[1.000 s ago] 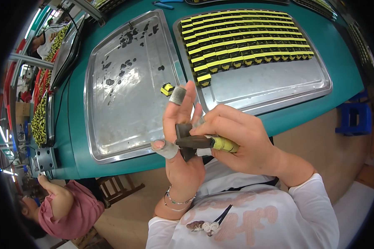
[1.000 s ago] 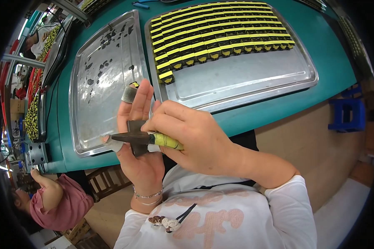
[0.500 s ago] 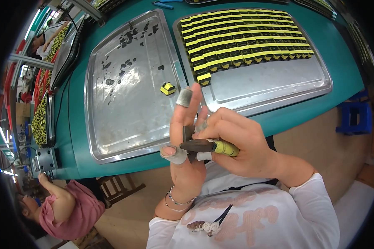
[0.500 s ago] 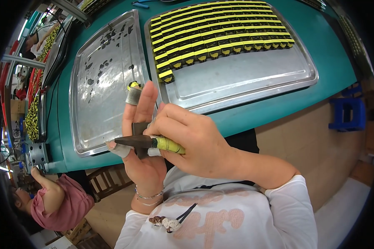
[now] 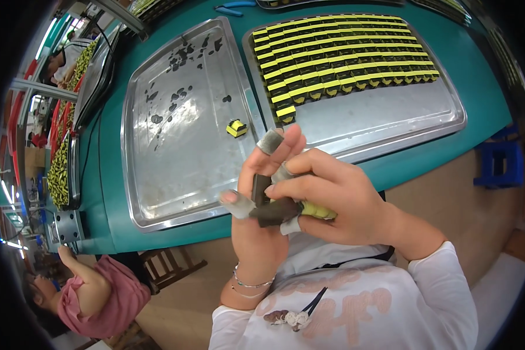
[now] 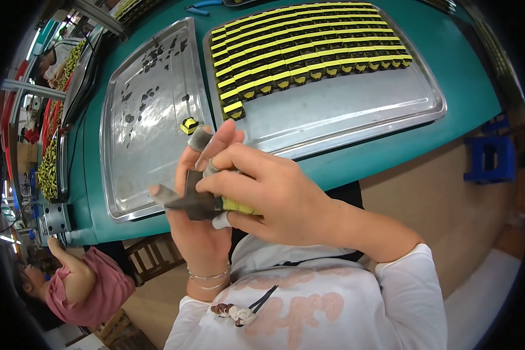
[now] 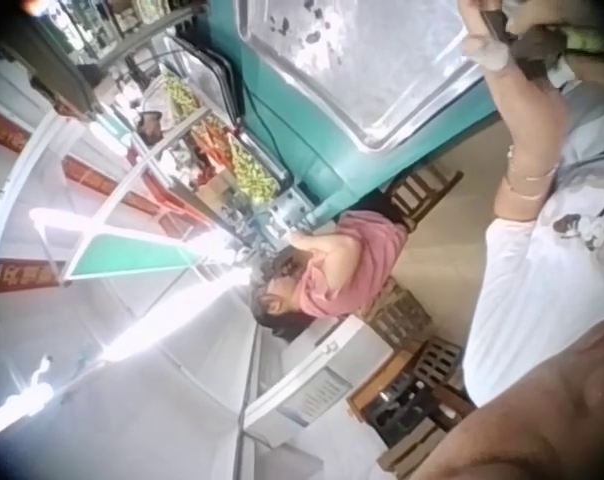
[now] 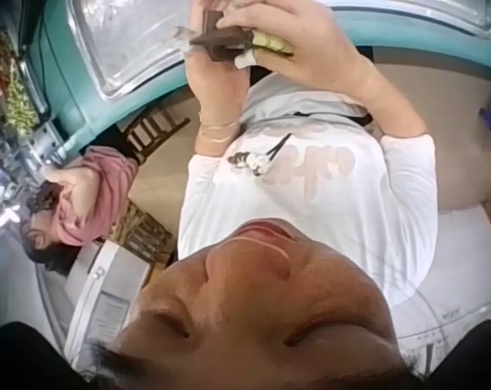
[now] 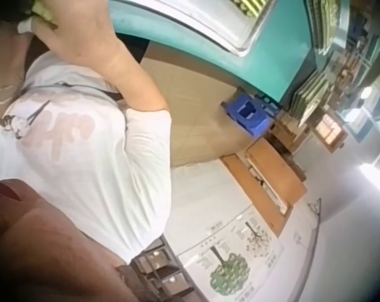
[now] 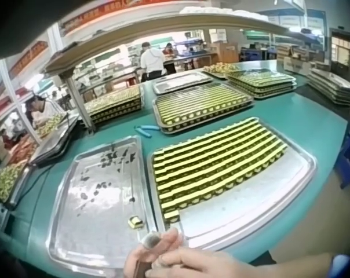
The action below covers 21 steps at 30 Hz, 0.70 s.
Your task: The person cuts small electronic components with pliers, then sorts them into a tray and a plastic bin.
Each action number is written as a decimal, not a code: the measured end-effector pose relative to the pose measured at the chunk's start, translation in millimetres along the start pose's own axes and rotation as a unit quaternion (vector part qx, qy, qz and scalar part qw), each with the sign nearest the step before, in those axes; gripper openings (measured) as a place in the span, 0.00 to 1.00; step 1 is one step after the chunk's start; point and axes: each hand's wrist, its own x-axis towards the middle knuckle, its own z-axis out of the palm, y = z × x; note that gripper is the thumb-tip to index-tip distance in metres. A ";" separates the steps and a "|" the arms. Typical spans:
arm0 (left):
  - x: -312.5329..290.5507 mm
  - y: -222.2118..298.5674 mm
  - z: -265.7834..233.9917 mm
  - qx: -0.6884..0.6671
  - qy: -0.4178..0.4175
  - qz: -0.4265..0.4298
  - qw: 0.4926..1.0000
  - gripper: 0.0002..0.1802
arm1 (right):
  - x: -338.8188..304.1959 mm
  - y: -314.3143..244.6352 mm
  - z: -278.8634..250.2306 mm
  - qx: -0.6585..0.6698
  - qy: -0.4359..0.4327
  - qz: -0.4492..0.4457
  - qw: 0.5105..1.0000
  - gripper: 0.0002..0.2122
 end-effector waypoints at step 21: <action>32.7 25.2 -23.2 0.718 0.109 0.158 0.669 0.25 | 13.1 12.3 -40.1 -0.196 0.097 -0.013 0.976 0.19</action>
